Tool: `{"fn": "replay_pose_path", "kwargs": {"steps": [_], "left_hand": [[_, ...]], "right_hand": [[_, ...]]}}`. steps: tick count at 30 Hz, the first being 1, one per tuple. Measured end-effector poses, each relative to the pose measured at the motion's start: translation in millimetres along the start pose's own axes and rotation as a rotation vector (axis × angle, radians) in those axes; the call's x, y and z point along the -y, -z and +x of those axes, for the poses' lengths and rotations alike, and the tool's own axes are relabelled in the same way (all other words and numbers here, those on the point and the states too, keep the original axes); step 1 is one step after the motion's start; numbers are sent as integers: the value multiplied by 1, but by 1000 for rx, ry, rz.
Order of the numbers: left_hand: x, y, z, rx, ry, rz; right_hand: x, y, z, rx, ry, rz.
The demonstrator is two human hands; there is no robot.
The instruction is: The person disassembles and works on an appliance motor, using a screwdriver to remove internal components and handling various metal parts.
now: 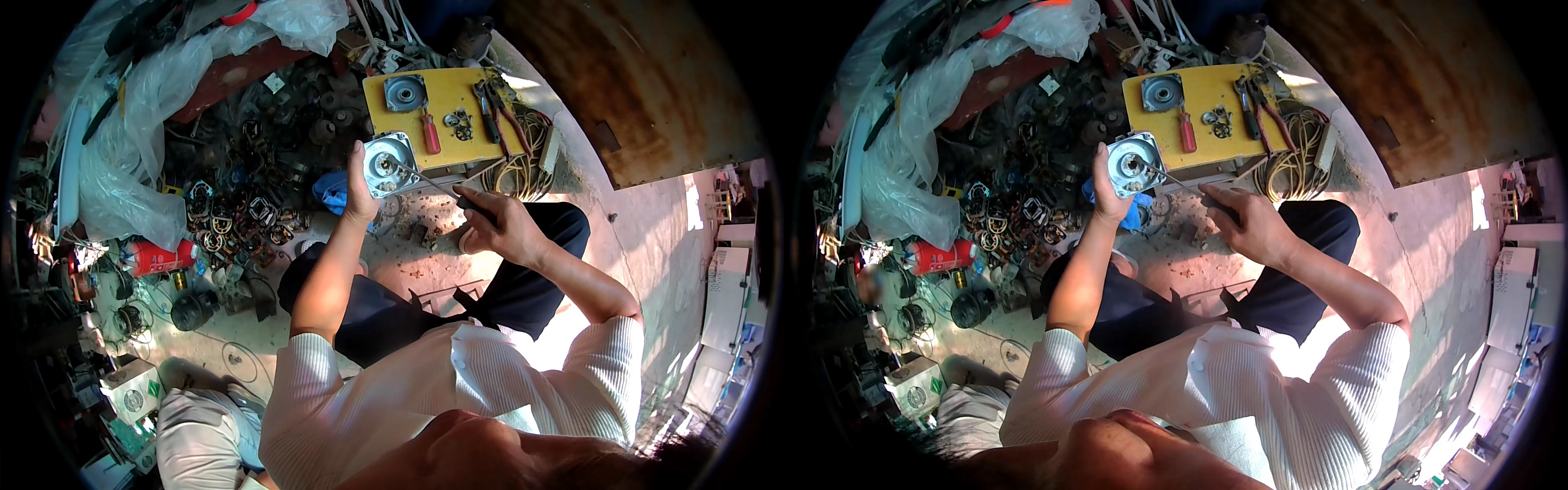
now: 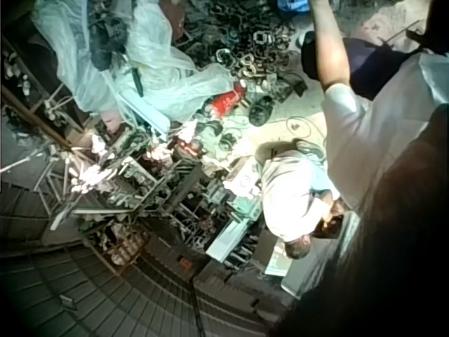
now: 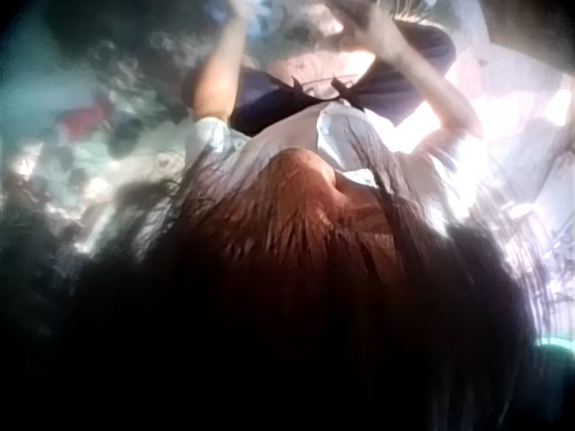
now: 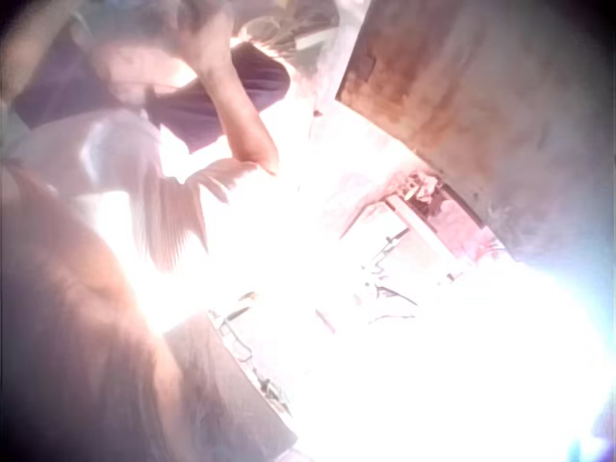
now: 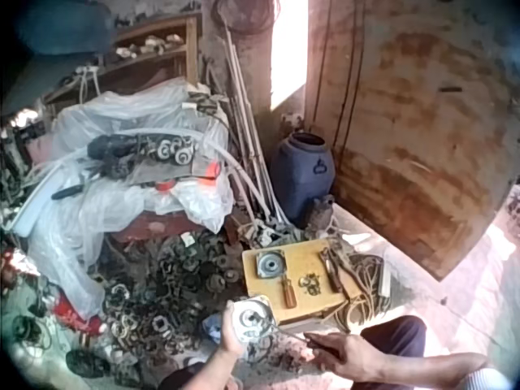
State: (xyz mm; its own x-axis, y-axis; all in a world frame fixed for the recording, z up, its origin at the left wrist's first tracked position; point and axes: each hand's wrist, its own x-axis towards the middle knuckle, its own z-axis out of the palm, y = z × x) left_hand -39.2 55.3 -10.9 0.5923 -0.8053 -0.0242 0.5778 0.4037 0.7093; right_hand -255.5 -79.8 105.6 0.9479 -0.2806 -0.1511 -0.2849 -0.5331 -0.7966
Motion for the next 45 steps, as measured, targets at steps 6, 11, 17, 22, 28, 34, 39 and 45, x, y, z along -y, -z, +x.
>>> {"fn": "replay_pose_path", "kwargs": {"steps": [6, 11, 17, 22, 28, 34, 39, 45], "left_hand": [[-7, -6, -4, 126, 166, -46], [-4, 0, 0, 147, 180, -46], [-7, -1, 1, 183, 174, -21], [-9, -1, -1, 193, 180, -8], [-10, -4, -2, 195, 180, 26], [-9, -6, -2, 219, 177, 52], [-14, -5, -3, 251, 208, 29], [-12, -4, -2, 255, 178, 74]], "right_hand": [[4, 19, 2, 2, 135, -256], [6, 38, 4, 32, 201, -385], [0, 39, 4, -43, 215, -386], [5, 38, 3, -20, 180, -336], [8, 42, 2, 10, 159, -344], [5, 43, 4, 25, 242, -403], [8, 46, 6, -7, 258, -449], [11, 45, 6, 23, 292, -501]]}}
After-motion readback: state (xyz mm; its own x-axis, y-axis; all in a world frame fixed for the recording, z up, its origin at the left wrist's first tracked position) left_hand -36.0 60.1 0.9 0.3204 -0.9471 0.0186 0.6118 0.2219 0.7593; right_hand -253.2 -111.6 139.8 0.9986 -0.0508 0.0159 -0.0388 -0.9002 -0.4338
